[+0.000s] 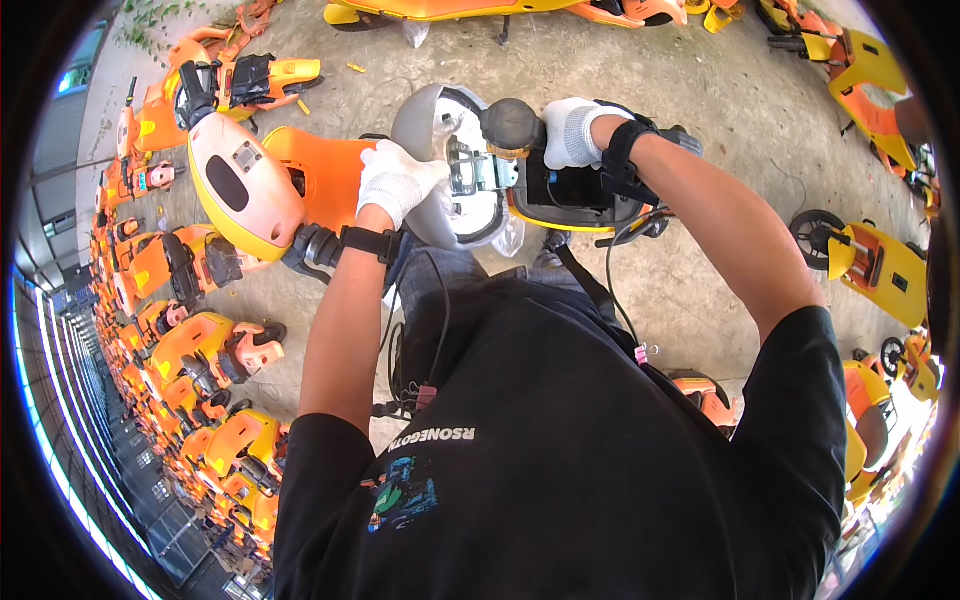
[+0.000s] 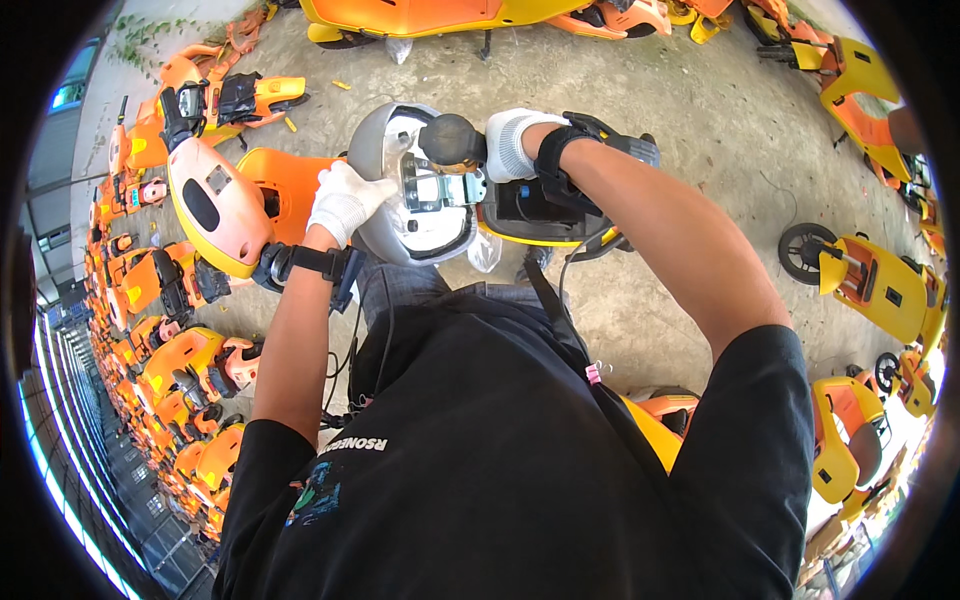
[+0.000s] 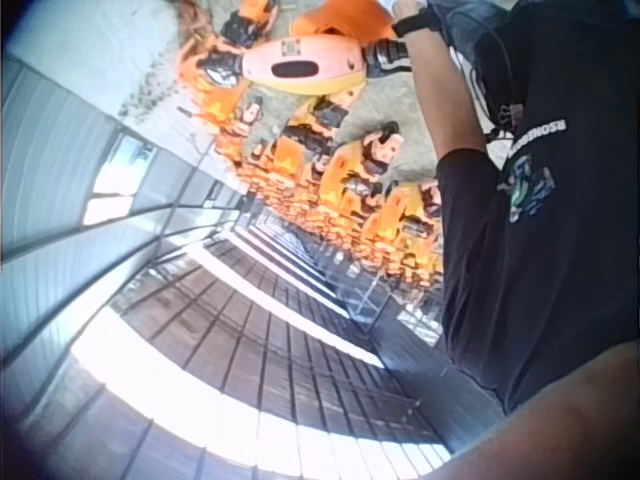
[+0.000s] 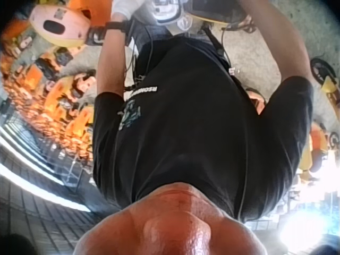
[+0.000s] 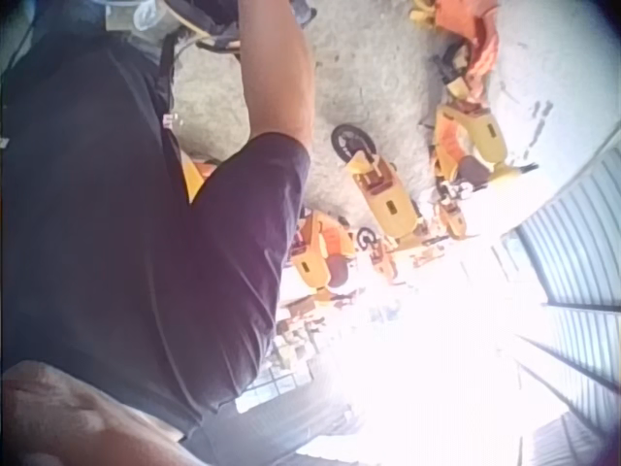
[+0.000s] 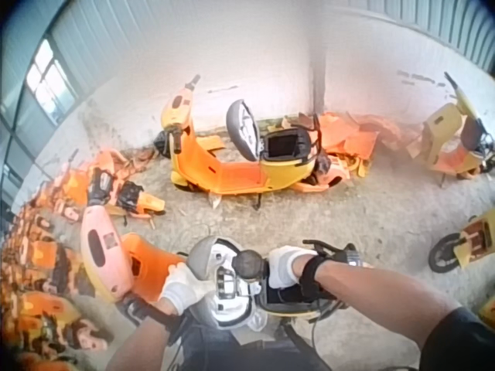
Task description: The person unscrews fasteners from a scooter panel with a power tool, removes the panel, and then aligns a new seat assembly over the frame before securing it with the tool.
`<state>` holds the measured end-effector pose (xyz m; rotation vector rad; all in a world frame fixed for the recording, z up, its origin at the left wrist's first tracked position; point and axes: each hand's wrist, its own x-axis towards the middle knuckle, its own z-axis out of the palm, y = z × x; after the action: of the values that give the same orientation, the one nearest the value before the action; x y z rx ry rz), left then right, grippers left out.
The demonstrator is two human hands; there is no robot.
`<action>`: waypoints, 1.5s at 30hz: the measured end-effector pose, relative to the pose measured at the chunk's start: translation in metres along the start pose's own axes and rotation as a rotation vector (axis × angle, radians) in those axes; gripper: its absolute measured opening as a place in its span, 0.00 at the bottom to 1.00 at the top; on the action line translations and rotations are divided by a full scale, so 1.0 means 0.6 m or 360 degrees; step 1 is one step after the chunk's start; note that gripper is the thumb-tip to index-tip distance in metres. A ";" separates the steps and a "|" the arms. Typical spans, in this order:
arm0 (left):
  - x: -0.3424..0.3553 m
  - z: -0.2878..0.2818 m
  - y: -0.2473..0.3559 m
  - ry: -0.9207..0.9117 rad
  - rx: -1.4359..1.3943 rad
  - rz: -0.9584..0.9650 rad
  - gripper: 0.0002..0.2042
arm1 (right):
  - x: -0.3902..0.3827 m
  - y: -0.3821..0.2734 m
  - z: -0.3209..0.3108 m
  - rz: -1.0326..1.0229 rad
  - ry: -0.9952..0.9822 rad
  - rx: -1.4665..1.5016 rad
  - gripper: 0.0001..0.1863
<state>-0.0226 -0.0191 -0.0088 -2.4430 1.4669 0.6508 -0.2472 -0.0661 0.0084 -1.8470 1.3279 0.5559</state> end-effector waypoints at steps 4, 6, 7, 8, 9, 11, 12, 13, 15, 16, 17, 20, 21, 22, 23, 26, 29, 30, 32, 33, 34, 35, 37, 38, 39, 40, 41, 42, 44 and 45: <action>-0.003 -0.005 0.005 -0.0002 0.0011 0.0054 0.43 | 0.006 0.001 0.011 -0.0060 0.0047 -0.0040 0.17; -0.002 -0.007 0.006 -0.0004 0.0011 0.0061 0.43 | 0.004 -0.001 0.013 -0.0073 0.0058 -0.0021 0.17; -0.002 -0.007 0.006 -0.0007 0.0009 0.0064 0.42 | 0.004 -0.001 0.014 -0.0082 0.0075 -0.0004 0.17; -0.002 -0.008 0.007 -0.0007 0.0008 0.0065 0.42 | 0.004 0.000 0.016 -0.0092 0.0092 0.0013 0.17; -0.002 -0.008 0.007 -0.0012 -0.0005 0.0055 0.42 | 0.005 0.002 0.017 -0.0089 0.0093 0.0014 0.17; -0.003 -0.009 0.008 -0.0018 -0.0018 0.0046 0.42 | 0.006 0.007 0.018 -0.0085 0.0080 -0.0005 0.17; -0.003 -0.011 0.008 -0.0025 -0.0029 0.0052 0.42 | 0.005 0.006 0.017 -0.0087 0.0082 -0.0007 0.17; -0.004 -0.013 0.008 -0.0033 -0.0039 0.0057 0.42 | 0.003 0.004 0.015 -0.0059 0.0076 0.0024 0.17; -0.004 -0.014 0.008 -0.0036 -0.0044 0.0050 0.42 | 0.003 0.004 0.015 -0.0031 0.0071 0.0053 0.17; -0.005 -0.014 0.009 -0.0042 -0.0047 0.0045 0.42 | 0.007 0.006 0.019 -0.0057 0.0096 0.0032 0.18; -0.006 -0.016 0.011 -0.0041 -0.0047 0.0044 0.42 | 0.011 0.008 0.023 -0.0083 0.0121 0.0010 0.18; -0.006 -0.019 0.016 -0.0073 -0.0019 0.0062 0.42 | 0.028 0.020 0.036 -0.0170 0.0168 -0.0031 0.16; -0.005 -0.015 0.013 -0.0062 -0.0011 0.0064 0.42 | 0.028 0.020 0.037 -0.0173 0.0166 -0.0034 0.16; -0.004 -0.014 0.011 -0.0052 -0.0003 0.0067 0.41 | 0.028 0.020 0.037 -0.0195 0.0169 -0.0057 0.16; -0.004 -0.013 0.010 -0.0052 -0.0004 0.0064 0.41 | 0.027 0.020 0.037 -0.0217 0.0172 -0.0080 0.16; -0.006 -0.014 0.007 -0.0042 -0.0027 0.0081 0.41 | 0.022 0.019 0.033 -0.0172 0.0113 0.0017 0.18; -0.006 -0.015 0.009 -0.0051 -0.0013 0.0082 0.41 | 0.026 0.027 0.042 -0.0220 0.0171 0.0021 0.17; -0.006 -0.014 0.008 -0.0042 -0.0027 0.0080 0.41 | 0.026 0.030 0.045 -0.0222 0.0172 0.0020 0.17; -0.006 -0.015 0.007 -0.0032 -0.0043 0.0078 0.41 | 0.024 0.033 0.053 -0.0212 0.0151 0.0024 0.17; -0.005 -0.017 0.006 -0.0035 -0.0042 0.0078 0.41 | 0.004 0.026 0.043 -0.0264 0.0173 0.0075 0.18; -0.004 -0.017 0.005 -0.0037 -0.0042 0.0079 0.41 | 0.002 0.026 0.046 -0.0268 0.0169 0.0069 0.18; -0.004 -0.016 0.002 -0.0037 -0.0047 0.0073 0.41 | 0.002 0.032 0.051 -0.0262 0.0181 0.0117 0.18; -0.004 -0.012 -0.003 0.0000 -0.0059 0.0098 0.41 | -0.016 0.038 0.048 -0.0328 0.0240 0.0283 0.20; -0.003 -0.013 -0.004 0.0003 -0.0067 0.0090 0.41 | -0.020 0.040 0.046 -0.0312 0.0219 0.0376 0.19; -0.002 -0.015 -0.003 0.0001 -0.0067 0.0103 0.41 | -0.020 0.046 0.049 -0.0313 0.0252 0.0404 0.19; -0.002 -0.017 -0.003 0.0000 -0.0066 0.0116 0.41 | -0.019 0.052 0.053 -0.0314 0.0285 0.0431 0.19; -0.001 -0.015 -0.006 0.0001 -0.0071 0.0114 0.41 | -0.023 0.055 0.057 -0.0326 0.0319 0.0437 0.20; 0.000 -0.011 -0.010 0.0012 -0.0097 0.0131 0.42 | -0.030 0.056 0.060 -0.0340 0.0355 0.0439 0.20; 0.002 -0.008 -0.015 0.0027 -0.0131 0.0144 0.43 | -0.033 0.060 0.065 -0.0351 0.0386 0.0431 0.19; 0.002 -0.007 -0.018 0.0041 -0.0131 0.0151 0.45 | -0.037 0.062 0.067 -0.0346 0.0398 0.0455 0.18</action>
<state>-0.0116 -0.0165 -0.0063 -2.4635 1.6054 0.7147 -0.2861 -0.0267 -0.0120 -1.8298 1.2680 0.0181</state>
